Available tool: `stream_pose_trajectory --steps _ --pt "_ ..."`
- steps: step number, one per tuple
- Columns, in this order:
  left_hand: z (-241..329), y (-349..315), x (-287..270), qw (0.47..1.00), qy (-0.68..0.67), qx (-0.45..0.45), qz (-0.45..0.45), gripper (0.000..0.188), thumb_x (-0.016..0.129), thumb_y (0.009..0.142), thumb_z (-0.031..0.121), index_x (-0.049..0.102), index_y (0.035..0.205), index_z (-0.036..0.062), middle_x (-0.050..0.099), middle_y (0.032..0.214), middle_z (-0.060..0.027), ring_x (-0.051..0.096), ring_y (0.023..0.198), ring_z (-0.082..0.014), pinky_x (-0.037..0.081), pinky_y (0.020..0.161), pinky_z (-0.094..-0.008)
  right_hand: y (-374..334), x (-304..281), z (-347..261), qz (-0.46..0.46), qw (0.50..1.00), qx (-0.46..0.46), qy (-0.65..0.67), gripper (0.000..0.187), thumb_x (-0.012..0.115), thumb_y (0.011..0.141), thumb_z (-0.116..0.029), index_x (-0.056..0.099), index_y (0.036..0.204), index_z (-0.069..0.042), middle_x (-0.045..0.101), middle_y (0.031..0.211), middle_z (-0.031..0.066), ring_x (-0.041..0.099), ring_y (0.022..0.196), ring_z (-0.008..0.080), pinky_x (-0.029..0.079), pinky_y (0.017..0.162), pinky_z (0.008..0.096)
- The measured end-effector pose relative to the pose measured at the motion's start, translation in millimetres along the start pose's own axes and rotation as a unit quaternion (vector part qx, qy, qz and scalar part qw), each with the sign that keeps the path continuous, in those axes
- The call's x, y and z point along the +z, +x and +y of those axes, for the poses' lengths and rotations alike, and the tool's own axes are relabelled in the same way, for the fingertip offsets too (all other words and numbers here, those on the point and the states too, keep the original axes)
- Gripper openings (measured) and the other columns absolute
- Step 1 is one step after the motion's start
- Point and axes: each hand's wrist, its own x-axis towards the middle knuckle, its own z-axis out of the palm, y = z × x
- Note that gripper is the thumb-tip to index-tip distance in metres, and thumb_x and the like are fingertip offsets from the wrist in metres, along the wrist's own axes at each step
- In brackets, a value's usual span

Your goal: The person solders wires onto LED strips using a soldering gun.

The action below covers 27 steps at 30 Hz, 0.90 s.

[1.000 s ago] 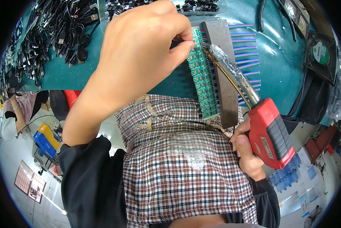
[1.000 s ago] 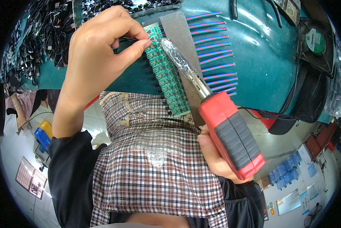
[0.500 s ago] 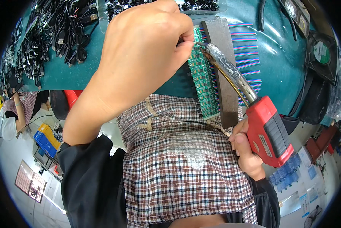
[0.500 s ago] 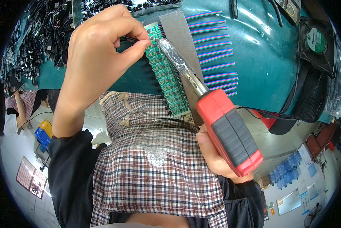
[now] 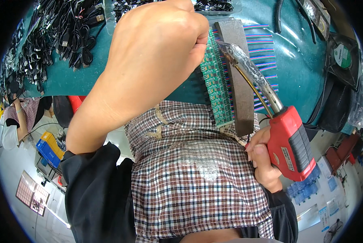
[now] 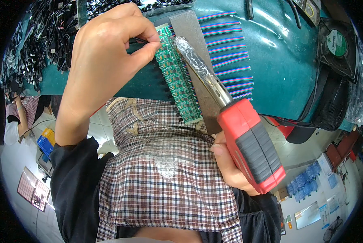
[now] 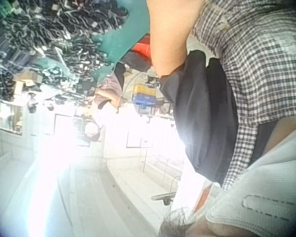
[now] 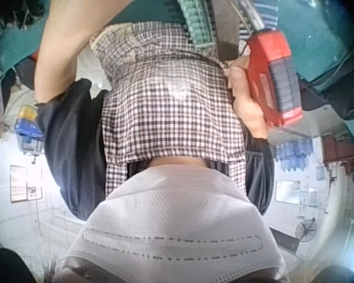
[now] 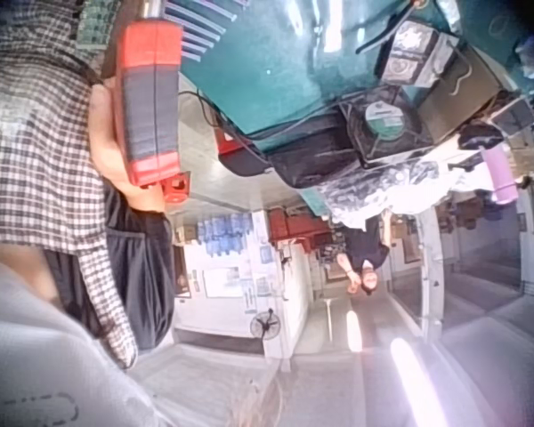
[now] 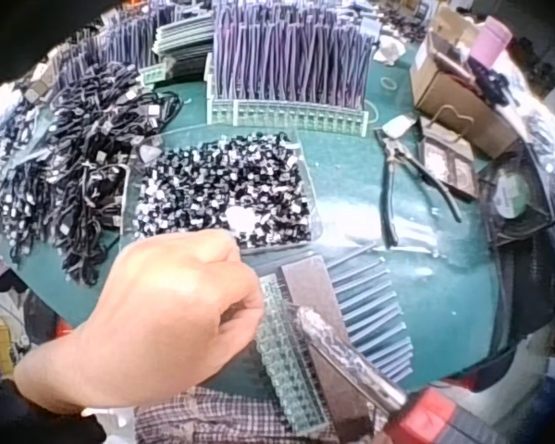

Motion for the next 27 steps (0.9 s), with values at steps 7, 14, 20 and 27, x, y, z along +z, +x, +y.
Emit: stream_pose_trajectory --steps 7,14,20,27 --pt "2.8 -1.9 2.8 0.998 0.05 0.026 0.012 0.016 0.068 0.07 0.005 0.053 0.062 0.0045 0.047 0.065 -0.0095 0.056 0.062 -0.0273 0.045 0.054 -0.0368 -3.0 -2.5 1.8 0.009 0.997 -0.031 -0.072 0.031 0.062 0.092 -0.021 0.048 0.111 0.0 0.057 0.066 0.0084 0.039 0.042 0.0054 0.033 0.043 0.0208" --pt "6.4 -4.4 1.4 0.987 0.133 0.086 0.009 0.019 0.067 0.069 0.007 0.05 0.062 0.0062 0.042 0.065 -0.0074 0.052 0.06 -0.0243 0.042 0.053 -0.0349 -1.9 0.6 1.5 0.028 0.998 -0.016 0.052 0.032 0.062 0.092 -0.02 0.047 0.113 -0.001 0.057 0.066 0.009 0.038 0.042 0.0053 0.034 0.043 0.0204" --pt "-2.4 -14.4 26.6 0.988 0.105 0.066 0.097 0.008 0.075 0.073 0.006 0.067 0.077 0.0068 0.057 0.072 -0.0001 0.056 0.062 -0.0149 0.044 0.053 -0.0298 -2.7 2.8 -1.5 0.039 0.996 -0.018 0.073 0.031 0.061 0.093 -0.02 0.046 0.113 -0.001 0.056 0.065 0.0083 0.038 0.042 0.0057 0.036 0.044 0.0214" --pt "2.3 -37.1 27.7 0.991 -0.014 -0.062 0.121 0.014 0.076 0.075 0.005 0.065 0.084 0.0074 0.057 0.08 -0.0039 0.06 0.067 -0.0187 0.047 0.057 -0.0297 -2.9 2.8 -1.7 0.053 0.993 0.003 0.102 0.03 0.061 0.092 -0.017 0.046 0.113 -0.001 0.053 0.063 0.0068 0.038 0.043 0.0063 0.036 0.045 0.0218"
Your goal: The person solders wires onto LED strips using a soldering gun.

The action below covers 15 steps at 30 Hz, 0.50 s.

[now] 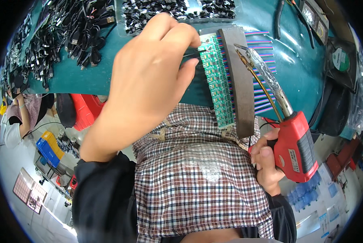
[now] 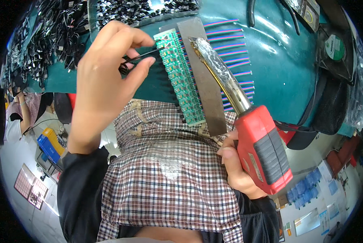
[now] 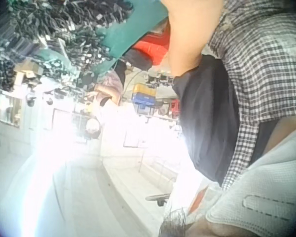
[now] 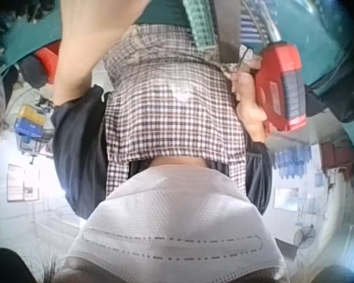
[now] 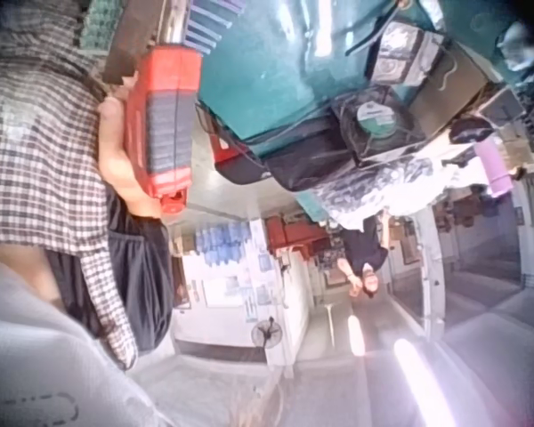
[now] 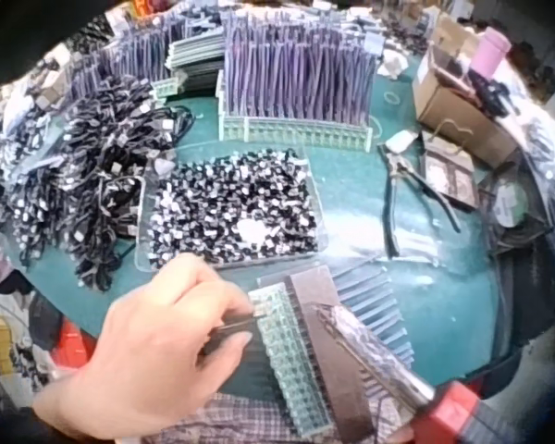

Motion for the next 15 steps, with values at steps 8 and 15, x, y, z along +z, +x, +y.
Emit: stream_pose_trajectory --steps 8,15 --pt "-15.0 -19.7 8.5 0.991 0.087 0.029 0.094 0.015 0.079 0.074 0.014 0.067 0.082 0.0085 0.061 0.085 -0.0029 0.06 0.085 -0.0243 0.048 0.07 -0.0327 1.6 7.1 -0.4 0.015 0.995 0.002 0.101 0.025 0.056 0.094 -0.01 0.045 0.114 -0.001 0.055 0.07 0.0078 0.034 0.043 0.005 0.035 0.043 0.022" --pt "-82.8 -10.3 -34.8 0.917 0.194 -0.175 0.301 0.023 0.076 0.081 0.026 0.067 0.088 0.0067 0.06 0.085 -0.0062 0.058 0.068 -0.0206 0.049 0.065 -0.0354 -3.3 10.2 -1.1 0.046 0.994 -0.002 0.103 0.024 0.058 0.094 -0.012 0.046 0.112 -0.001 0.054 0.07 0.0067 0.034 0.044 0.0048 0.033 0.043 0.0205"
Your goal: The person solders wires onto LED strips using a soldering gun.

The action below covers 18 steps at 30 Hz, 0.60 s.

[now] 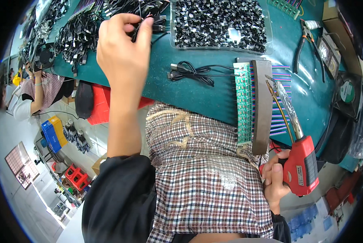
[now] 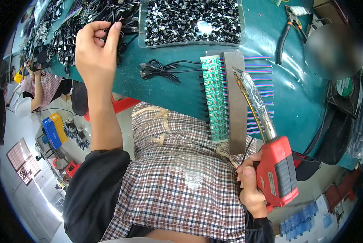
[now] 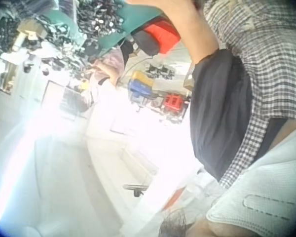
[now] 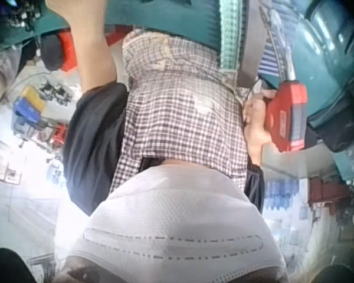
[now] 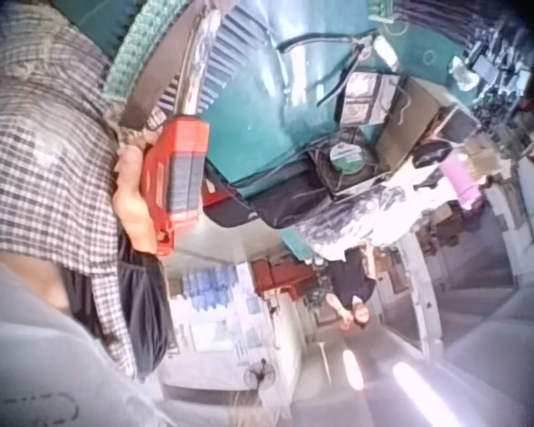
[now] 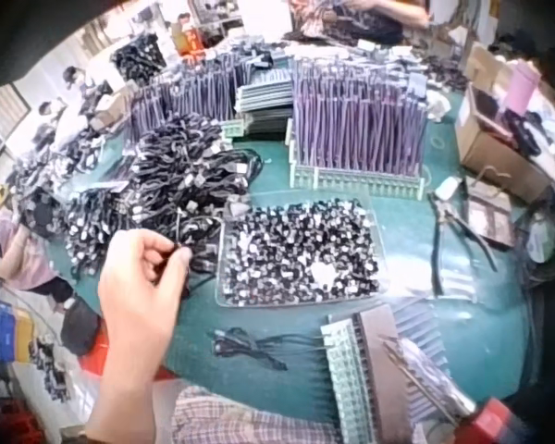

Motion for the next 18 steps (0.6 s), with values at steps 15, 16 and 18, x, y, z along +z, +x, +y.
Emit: stream_pose_trajectory --steps 15,16,18 --pt "14.9 -1.4 -30.2 0.853 -0.503 -0.101 -0.094 0.03 0.059 0.094 0.004 0.058 0.122 -0.0074 0.069 0.106 -0.0157 0.063 0.077 -0.0095 0.051 0.068 -0.0225 0.8 1.8 -1.1 -0.008 1.0 -0.006 0.014 0.026 0.059 0.093 -0.012 0.046 0.114 -0.001 0.052 0.068 0.0059 0.033 0.043 0.0051 0.032 0.042 0.0218" --pt "17.3 -0.7 -25.8 0.851 -0.504 -0.112 -0.093 0.029 0.06 0.094 0.005 0.059 0.12 -0.0064 0.069 0.104 -0.014 0.061 0.075 -0.0084 0.049 0.067 -0.0211 1.0 3.1 0.7 -0.003 1.0 -0.015 0.016 0.027 0.059 0.093 -0.012 0.046 0.115 -0.001 0.052 0.068 0.0063 0.032 0.043 0.0052 0.032 0.042 0.0219" --pt "25.0 0.7 -18.7 0.846 -0.51 -0.121 -0.095 0.027 0.061 0.094 0.006 0.061 0.119 -0.0054 0.069 0.102 -0.0122 0.059 0.073 -0.0073 0.048 0.066 -0.0198 -1.0 0.1 1.9 0.001 1.0 -0.02 0.005 0.027 0.058 0.093 -0.011 0.046 0.115 -0.001 0.052 0.069 0.0063 0.032 0.043 0.0054 0.033 0.042 0.0223"
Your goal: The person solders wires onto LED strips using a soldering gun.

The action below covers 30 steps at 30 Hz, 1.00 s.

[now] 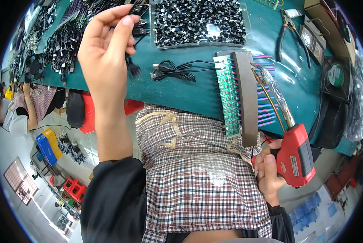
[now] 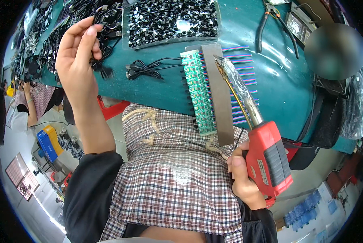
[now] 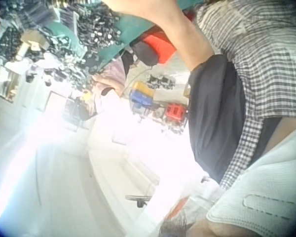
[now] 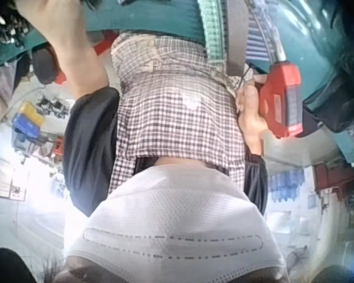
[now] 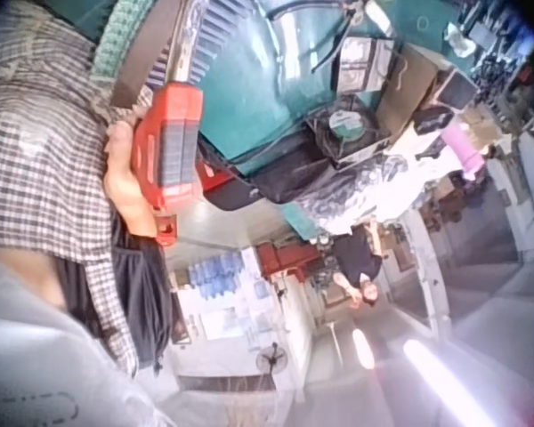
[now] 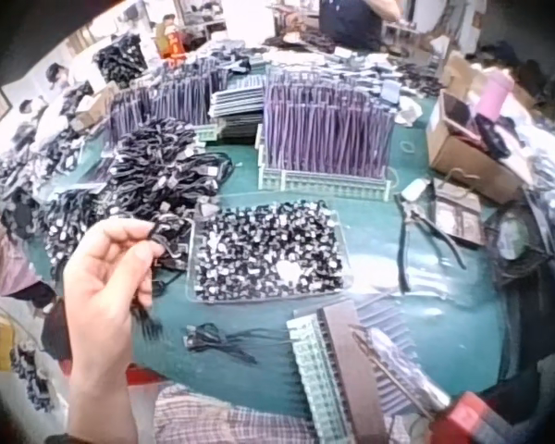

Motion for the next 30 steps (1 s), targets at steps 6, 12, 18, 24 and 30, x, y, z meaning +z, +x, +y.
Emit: stream_pose_trajectory --steps 6,12,18,24,30 --pt "27.7 -34.4 37.1 0.973 0.0 -0.094 -0.21 0.011 0.069 0.089 0.005 0.066 0.097 -0.0026 0.067 0.088 -0.0019 0.054 0.072 -0.0019 0.04 0.062 -0.0144 1.7 1.3 1.1 0.018 0.999 -0.036 -0.024 0.034 0.059 0.088 -0.002 0.045 0.12 -0.001 0.054 0.073 0.0069 0.042 0.05 0.008 0.038 0.048 0.0226" --pt "32.3 -77.0 65.3 0.91 -0.023 -0.236 -0.339 0.009 0.07 0.088 0.002 0.064 0.092 -0.0036 0.063 0.078 0.0021 0.051 0.064 0.0015 0.038 0.055 -0.0136 29.8 9.5 -21.1 -0.055 0.987 -0.047 -0.143 0.038 0.069 0.084 0.005 0.053 0.118 -0.003 0.059 0.083 0.0034 0.051 0.065 0.0065 0.04 0.057 0.0197" --pt "40.4 -86.2 75.2 0.905 0.026 -0.188 -0.382 0.007 0.072 0.087 0.002 0.065 0.087 -0.0014 0.06 0.074 0.0053 0.044 0.058 0.0038 0.03 0.048 -0.0161 33.4 20.6 -19.2 0.007 0.979 -0.078 -0.191 0.03 0.076 0.078 0.004 0.064 0.104 -0.003 0.06 0.093 0.0033 0.06 0.072 0.0106 0.047 0.062 0.0253" --pt "27.9 -96.4 77.2 0.921 0.049 0.119 -0.369 0.018 0.078 0.069 0.001 0.071 0.085 0.0068 0.064 0.077 -0.0051 0.058 0.059 -0.0178 0.045 0.051 -0.0289 32.9 13.5 -19.3 -0.039 0.991 -0.048 -0.115 0.016 0.067 0.084 0.006 0.064 0.099 0.0 0.061 0.089 0.0073 0.062 0.08 0.0161 0.049 0.071 0.0284" --pt "32.8 -93.6 67.6 0.886 0.032 0.22 -0.408 0.023 0.08 0.063 0.009 0.072 0.085 0.0086 0.064 0.077 -0.0034 0.061 0.061 -0.0191 0.048 0.051 -0.0299 22.6 -8.5 -25.2 -0.172 0.973 0.085 0.127 0.041 0.063 0.088 0.007 0.044 0.124 0.004 0.064 0.09 0.0109 0.062 0.087 0.0157 0.05 0.079 0.0283"
